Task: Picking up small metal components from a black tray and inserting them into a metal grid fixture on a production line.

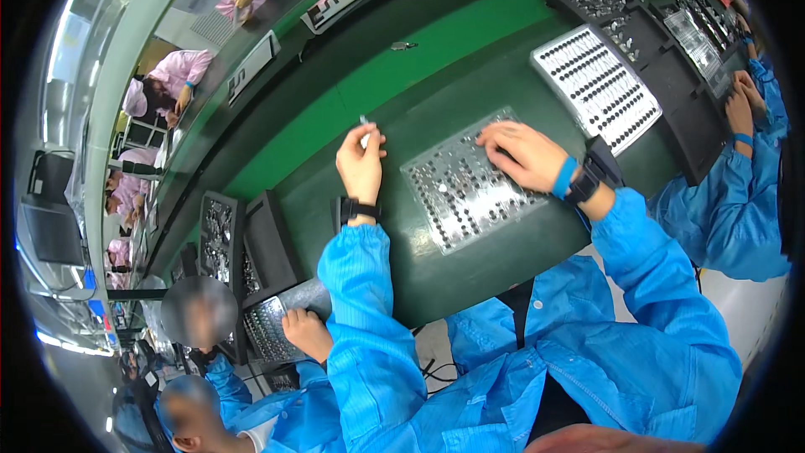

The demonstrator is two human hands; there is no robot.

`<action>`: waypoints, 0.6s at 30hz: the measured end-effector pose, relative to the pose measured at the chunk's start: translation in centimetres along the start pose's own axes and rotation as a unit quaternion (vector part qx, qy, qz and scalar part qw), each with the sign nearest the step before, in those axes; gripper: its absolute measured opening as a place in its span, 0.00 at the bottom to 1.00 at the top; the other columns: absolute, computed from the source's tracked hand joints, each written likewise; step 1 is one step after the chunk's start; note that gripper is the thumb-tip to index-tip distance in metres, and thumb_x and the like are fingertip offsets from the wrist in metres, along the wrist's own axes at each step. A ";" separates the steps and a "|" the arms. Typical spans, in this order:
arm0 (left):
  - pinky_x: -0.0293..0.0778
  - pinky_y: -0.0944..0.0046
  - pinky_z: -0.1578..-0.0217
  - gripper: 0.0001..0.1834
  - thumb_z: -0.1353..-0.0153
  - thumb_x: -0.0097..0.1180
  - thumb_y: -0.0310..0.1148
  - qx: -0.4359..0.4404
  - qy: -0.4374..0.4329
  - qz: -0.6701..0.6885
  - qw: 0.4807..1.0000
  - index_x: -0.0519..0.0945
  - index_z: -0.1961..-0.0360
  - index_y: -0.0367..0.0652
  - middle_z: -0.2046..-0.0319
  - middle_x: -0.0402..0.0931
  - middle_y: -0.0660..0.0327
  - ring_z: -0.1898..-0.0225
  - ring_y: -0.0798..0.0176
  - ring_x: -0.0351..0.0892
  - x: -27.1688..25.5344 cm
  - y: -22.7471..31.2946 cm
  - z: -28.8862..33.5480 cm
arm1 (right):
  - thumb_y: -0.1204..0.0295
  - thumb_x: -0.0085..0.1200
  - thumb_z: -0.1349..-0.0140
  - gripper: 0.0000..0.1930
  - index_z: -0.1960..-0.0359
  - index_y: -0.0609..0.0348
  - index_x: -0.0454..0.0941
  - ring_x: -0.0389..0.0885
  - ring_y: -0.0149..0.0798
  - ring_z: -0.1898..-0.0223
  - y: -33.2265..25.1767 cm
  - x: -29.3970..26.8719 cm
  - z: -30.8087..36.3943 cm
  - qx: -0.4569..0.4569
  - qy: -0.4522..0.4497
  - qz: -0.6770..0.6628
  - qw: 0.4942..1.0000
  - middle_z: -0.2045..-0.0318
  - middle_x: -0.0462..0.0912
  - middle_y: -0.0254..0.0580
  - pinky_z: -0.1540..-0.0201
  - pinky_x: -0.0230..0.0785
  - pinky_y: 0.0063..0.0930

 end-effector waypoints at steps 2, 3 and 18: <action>0.81 0.67 0.69 0.09 0.34 0.56 0.22 0.008 0.021 -0.089 0.996 0.84 0.56 0.34 0.63 0.84 0.56 0.68 0.67 0.85 0.7 -0.1 -2.5 | 0.73 0.52 0.33 0.05 0.66 0.62 0.73 0.77 0.54 0.44 0.6 0.4 -2.1 0.004 -0.002 0.001 1.000 0.52 0.82 0.48 0.40 0.69 0.44; 0.81 0.65 0.68 0.09 0.35 0.54 0.21 0.018 0.041 -0.127 0.991 0.84 0.57 0.34 0.63 0.84 0.55 0.69 0.66 0.85 1.1 0.3 -3.5 | 0.73 0.52 0.33 0.05 0.66 0.62 0.73 0.77 0.54 0.44 1.0 0.7 -3.0 0.006 -0.003 -0.002 1.000 0.52 0.82 0.48 0.40 0.69 0.44; 0.73 0.51 0.42 0.17 0.34 0.56 0.39 0.300 -0.114 -0.445 0.836 0.81 0.46 0.46 0.44 0.77 0.59 0.42 0.49 0.74 8.3 -1.1 -17.1 | 0.76 0.54 0.35 0.04 0.61 0.64 0.77 0.78 0.54 0.43 -0.1 -0.2 -4.9 0.009 -0.047 -0.047 0.998 0.54 0.84 0.48 0.41 0.71 0.44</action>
Point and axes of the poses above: each hand's wrist, its own z-axis away from the middle knuckle, its own x-axis out of the palm, y = z × x, the point moved 2 cm from there along -z, towards the middle knuckle
